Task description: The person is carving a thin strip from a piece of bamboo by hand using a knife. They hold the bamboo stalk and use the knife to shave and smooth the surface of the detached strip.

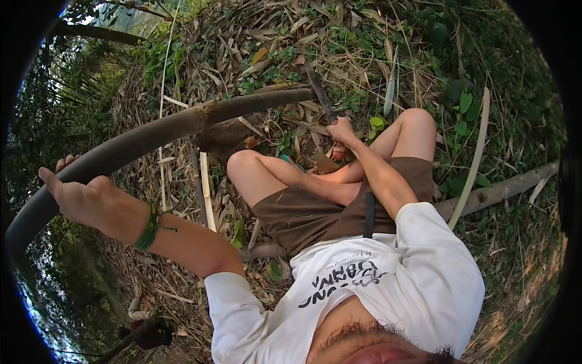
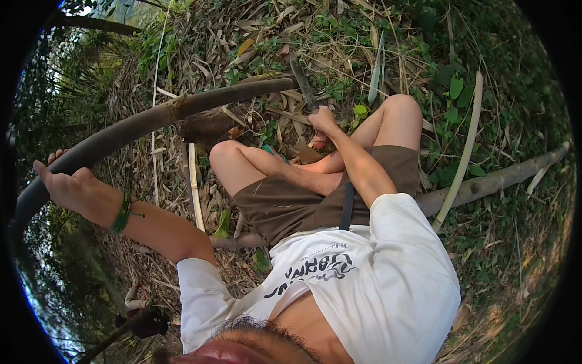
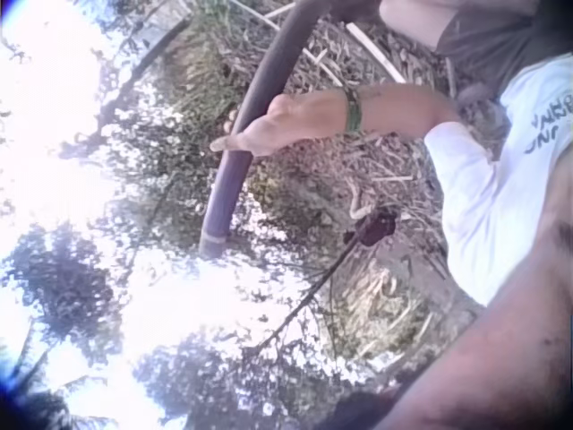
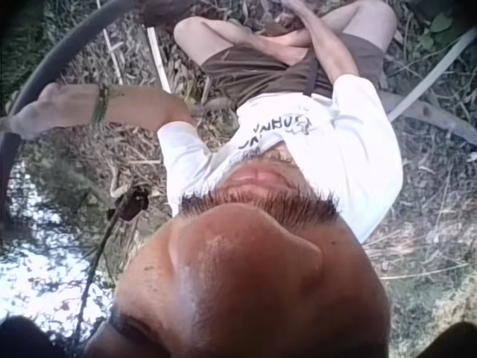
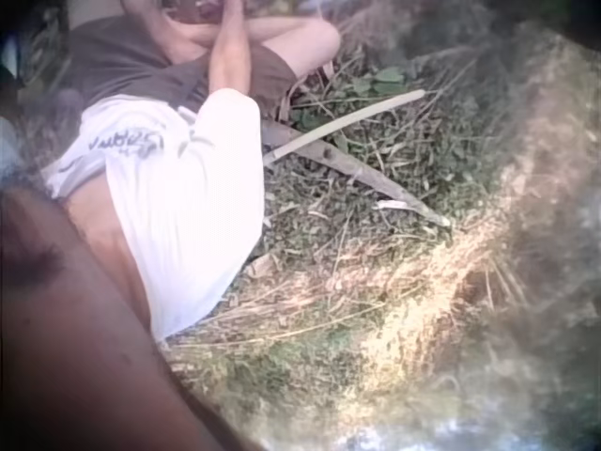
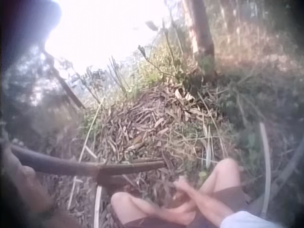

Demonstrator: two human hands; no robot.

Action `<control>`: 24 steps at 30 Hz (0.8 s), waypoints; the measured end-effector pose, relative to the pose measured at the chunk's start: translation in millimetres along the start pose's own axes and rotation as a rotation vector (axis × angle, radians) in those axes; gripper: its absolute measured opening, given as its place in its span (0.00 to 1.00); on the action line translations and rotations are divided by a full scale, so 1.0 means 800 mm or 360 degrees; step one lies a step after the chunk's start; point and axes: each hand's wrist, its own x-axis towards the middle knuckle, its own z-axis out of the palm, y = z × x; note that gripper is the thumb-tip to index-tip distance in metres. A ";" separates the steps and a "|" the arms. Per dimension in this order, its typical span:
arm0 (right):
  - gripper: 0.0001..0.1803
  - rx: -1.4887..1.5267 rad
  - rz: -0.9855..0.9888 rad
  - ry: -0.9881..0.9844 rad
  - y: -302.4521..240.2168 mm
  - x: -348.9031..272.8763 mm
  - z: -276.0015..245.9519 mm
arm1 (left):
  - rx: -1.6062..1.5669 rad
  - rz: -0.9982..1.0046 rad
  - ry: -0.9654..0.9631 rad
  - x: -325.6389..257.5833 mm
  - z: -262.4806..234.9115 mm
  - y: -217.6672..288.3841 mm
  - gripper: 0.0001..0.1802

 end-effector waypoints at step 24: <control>0.10 0.0100 0.0187 0.0202 0.033 0.021 -0.045 | -0.0044 -0.0209 0.0259 -0.047 0.055 0.005 0.19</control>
